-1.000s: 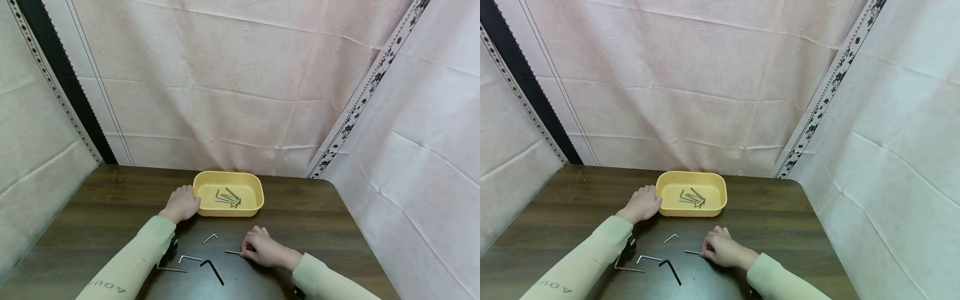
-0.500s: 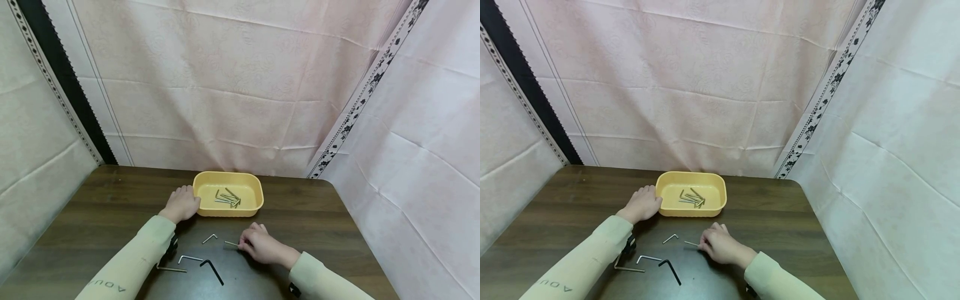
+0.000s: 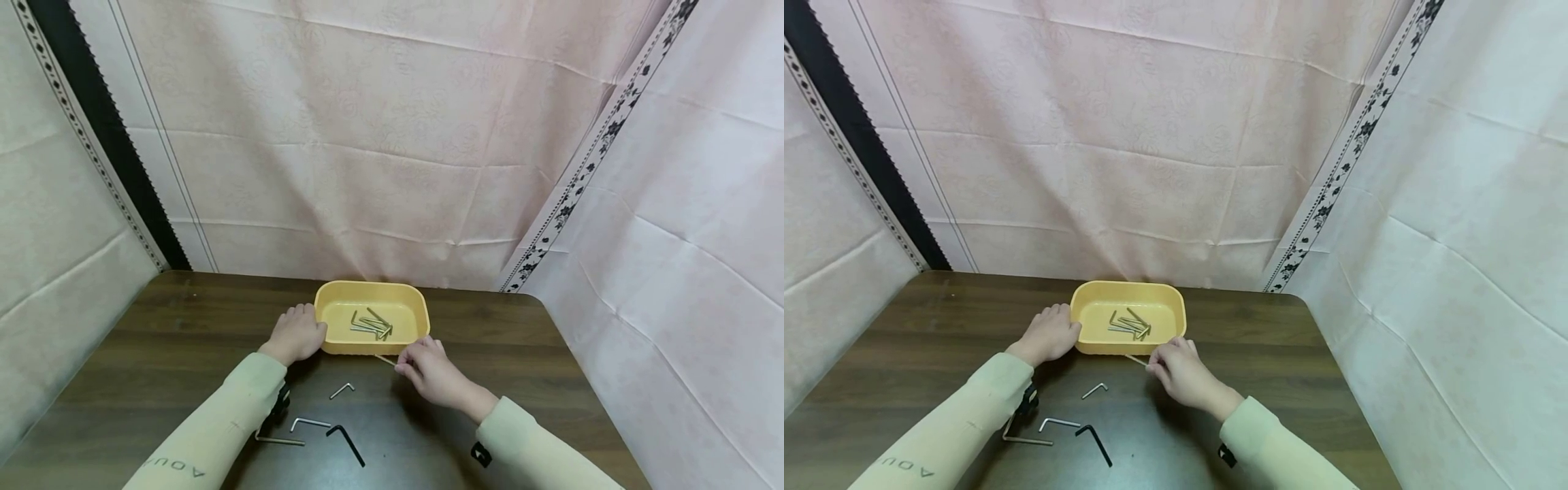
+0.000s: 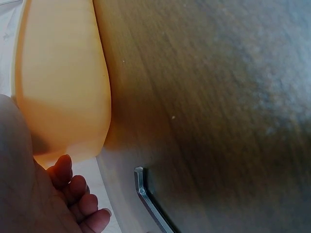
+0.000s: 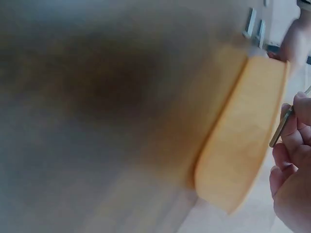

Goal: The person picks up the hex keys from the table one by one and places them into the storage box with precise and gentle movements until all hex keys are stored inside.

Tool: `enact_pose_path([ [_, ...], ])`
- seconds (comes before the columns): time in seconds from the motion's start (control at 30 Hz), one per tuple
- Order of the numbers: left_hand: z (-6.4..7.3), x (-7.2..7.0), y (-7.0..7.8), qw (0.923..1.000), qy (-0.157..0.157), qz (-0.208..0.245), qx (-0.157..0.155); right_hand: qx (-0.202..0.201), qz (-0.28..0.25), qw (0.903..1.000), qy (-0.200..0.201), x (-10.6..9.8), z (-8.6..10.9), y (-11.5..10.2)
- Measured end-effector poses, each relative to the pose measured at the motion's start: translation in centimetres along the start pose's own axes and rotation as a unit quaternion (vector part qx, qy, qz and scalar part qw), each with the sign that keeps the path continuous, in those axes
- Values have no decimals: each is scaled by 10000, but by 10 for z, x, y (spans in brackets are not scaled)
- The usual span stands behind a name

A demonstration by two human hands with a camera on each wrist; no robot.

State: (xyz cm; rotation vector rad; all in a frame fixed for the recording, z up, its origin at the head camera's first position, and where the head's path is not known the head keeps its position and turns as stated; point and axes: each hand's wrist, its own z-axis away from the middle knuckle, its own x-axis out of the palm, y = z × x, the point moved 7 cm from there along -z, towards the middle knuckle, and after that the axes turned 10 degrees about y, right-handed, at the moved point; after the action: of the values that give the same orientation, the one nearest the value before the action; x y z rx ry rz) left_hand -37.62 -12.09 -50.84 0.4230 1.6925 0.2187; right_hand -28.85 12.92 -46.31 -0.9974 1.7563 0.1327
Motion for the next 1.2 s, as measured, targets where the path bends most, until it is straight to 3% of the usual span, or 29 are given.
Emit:
enact_pose_path([
  [0.3,0,1,-4,10000,-9,10,-29,104,139,9998,100,-9,-38,6],
  [0.73,1,0,-5,10000,-13,2,-47,551,445,9973,-209,10,-76,13],
  [1.07,2,1,-3,10000,-58,-5,-72,1156,1404,9831,184,28,-92,29],
  [1.2,1,0,-2,10000,-30,50,-51,1551,1444,9772,125,34,-98,37],
])
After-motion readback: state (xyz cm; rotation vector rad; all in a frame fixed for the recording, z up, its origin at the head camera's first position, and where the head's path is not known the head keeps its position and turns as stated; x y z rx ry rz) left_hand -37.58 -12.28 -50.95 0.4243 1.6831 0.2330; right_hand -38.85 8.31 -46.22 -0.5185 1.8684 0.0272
